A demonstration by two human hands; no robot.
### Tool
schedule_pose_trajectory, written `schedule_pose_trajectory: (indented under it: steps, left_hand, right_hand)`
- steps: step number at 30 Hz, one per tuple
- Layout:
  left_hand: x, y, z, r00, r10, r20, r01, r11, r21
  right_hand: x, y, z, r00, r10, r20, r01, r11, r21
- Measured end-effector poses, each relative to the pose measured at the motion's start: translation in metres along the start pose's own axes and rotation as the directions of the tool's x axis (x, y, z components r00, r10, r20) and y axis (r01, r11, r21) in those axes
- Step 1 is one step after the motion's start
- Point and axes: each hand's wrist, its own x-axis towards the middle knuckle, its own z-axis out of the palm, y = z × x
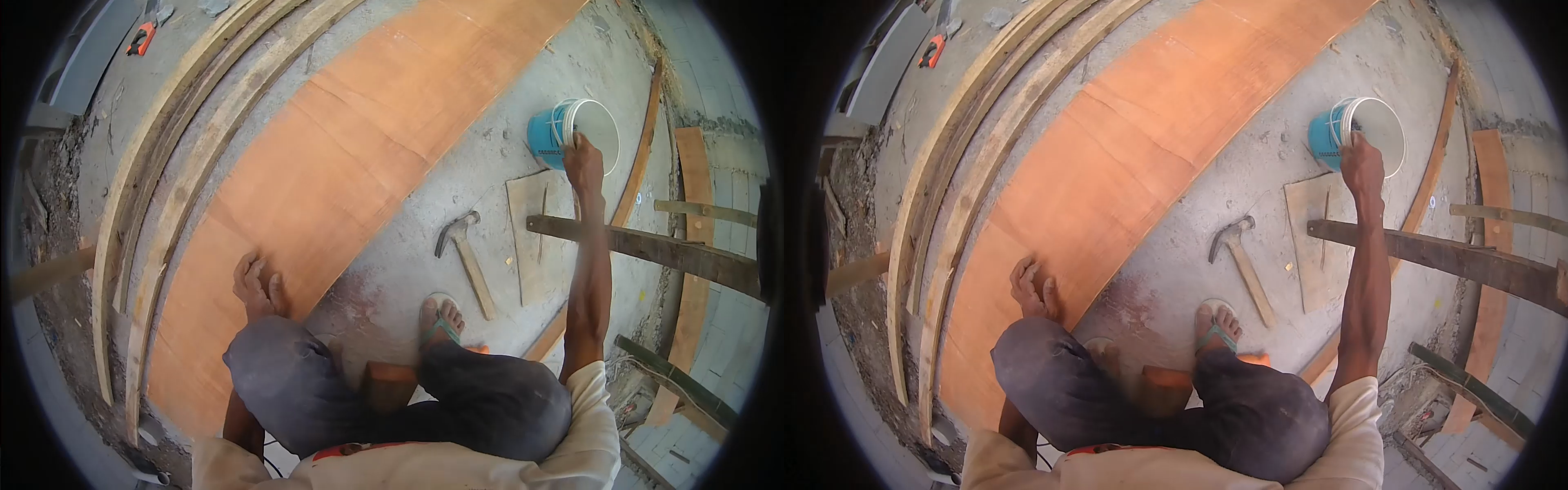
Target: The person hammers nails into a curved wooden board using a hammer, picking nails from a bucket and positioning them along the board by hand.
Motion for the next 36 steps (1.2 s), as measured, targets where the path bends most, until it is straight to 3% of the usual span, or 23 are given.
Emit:
schedule_pose_trajectory:
  steps: [2, 4, 6, 8, 11, 13, 14, 16, 17, 19, 21, 22, 24, 27, 32, 34, 36]
  left_hand:
    - [-0.004, 0.004, 0.003, 0.999, -0.009, -0.052, 0.01, 1.0, 0.019]
    - [0.0, 0.013, 0.0, 1.0, 0.008, -0.027, -0.007, 1.0, 0.024]
    - [-0.001, 0.019, -0.001, 1.0, 0.026, -0.005, -0.025, 0.999, 0.04]
    - [0.001, 0.018, 0.001, 0.998, 0.043, -0.045, -0.039, 0.997, 0.068]
    - [0.004, 0.014, 0.0, 0.997, 0.073, -0.032, -0.071, 0.995, 0.063]
    - [0.003, 0.013, 0.001, 0.996, 0.084, -0.036, -0.081, 0.994, 0.069]
    - [0.003, 0.017, 0.0, 0.996, 0.085, -0.035, -0.083, 0.994, 0.066]
    - [0.005, 0.024, -0.002, 0.997, 0.074, -0.033, -0.071, 0.994, 0.085]
    - [0.006, 0.027, -0.002, 0.998, 0.059, -0.023, -0.057, 0.994, 0.094]
    - [0.008, 0.031, -0.001, 0.997, 0.064, -0.033, -0.06, 0.993, 0.099]
    - [0.008, 0.034, -0.001, 0.997, 0.055, -0.045, -0.05, 0.992, 0.113]
    - [0.009, 0.034, -0.001, 0.997, 0.067, -0.043, -0.062, 0.991, 0.122]
    - [0.01, 0.034, -0.002, 0.996, 0.076, -0.045, -0.069, 0.989, 0.13]
    - [0.008, 0.032, -0.005, 0.998, 0.049, -0.045, -0.042, 0.989, 0.141]
    - [0.001, 0.005, -0.014, 0.999, 0.01, -0.045, -0.008, 0.999, 0.039]
    - [-0.006, 0.001, -0.022, 0.995, -0.082, -0.049, 0.073, 0.983, -0.168]
    - [-0.017, 0.005, -0.045, 0.989, -0.104, -0.103, 0.083, 0.978, -0.19]
  right_hand:
    - [-0.049, -0.028, -0.001, 0.998, -0.068, 0.013, 0.068, 0.998, -0.015]
    - [-0.1, -0.052, -0.001, 0.962, -0.269, -0.04, 0.267, 0.963, -0.041]
    - [-0.141, -0.078, -0.007, 0.906, -0.423, -0.002, 0.422, 0.904, -0.066]
    - [-0.17, -0.102, -0.016, 0.822, -0.567, -0.058, 0.569, 0.822, 0.022]
    - [-0.19, -0.118, -0.027, 0.831, -0.552, -0.062, 0.555, 0.822, 0.125]
    - [-0.19, -0.121, -0.037, 0.845, -0.528, 0.088, 0.509, 0.843, 0.172]
    - [-0.184, -0.122, -0.044, 0.844, -0.531, 0.079, 0.512, 0.84, 0.179]
    - [-0.155, -0.119, -0.055, 0.829, -0.474, 0.296, 0.334, 0.845, 0.417]
    - [-0.132, -0.118, -0.054, 0.82, -0.434, 0.374, 0.158, 0.799, 0.58]
    - [-0.09, -0.128, -0.049, 0.733, -0.209, 0.647, -0.316, 0.738, 0.596]
    - [-0.053, -0.13, 0.002, 0.747, -0.38, 0.546, 0.139, 0.892, 0.43]
    - [-0.049, -0.129, 0.035, 0.735, -0.399, 0.548, 0.152, 0.884, 0.442]
    - [-0.047, -0.133, 0.089, 0.777, -0.567, 0.275, 0.554, 0.822, 0.128]
    - [-0.043, -0.137, 0.109, 0.769, -0.517, 0.376, 0.537, 0.842, 0.06]
    - [-0.05, -0.145, 0.055, 0.813, -0.443, 0.379, 0.496, 0.867, -0.051]
    - [-0.052, -0.126, 0.054, 0.827, -0.43, 0.361, 0.448, 0.893, 0.039]
    - [-0.058, -0.111, 0.04, 0.836, -0.429, 0.343, 0.416, 0.902, 0.113]
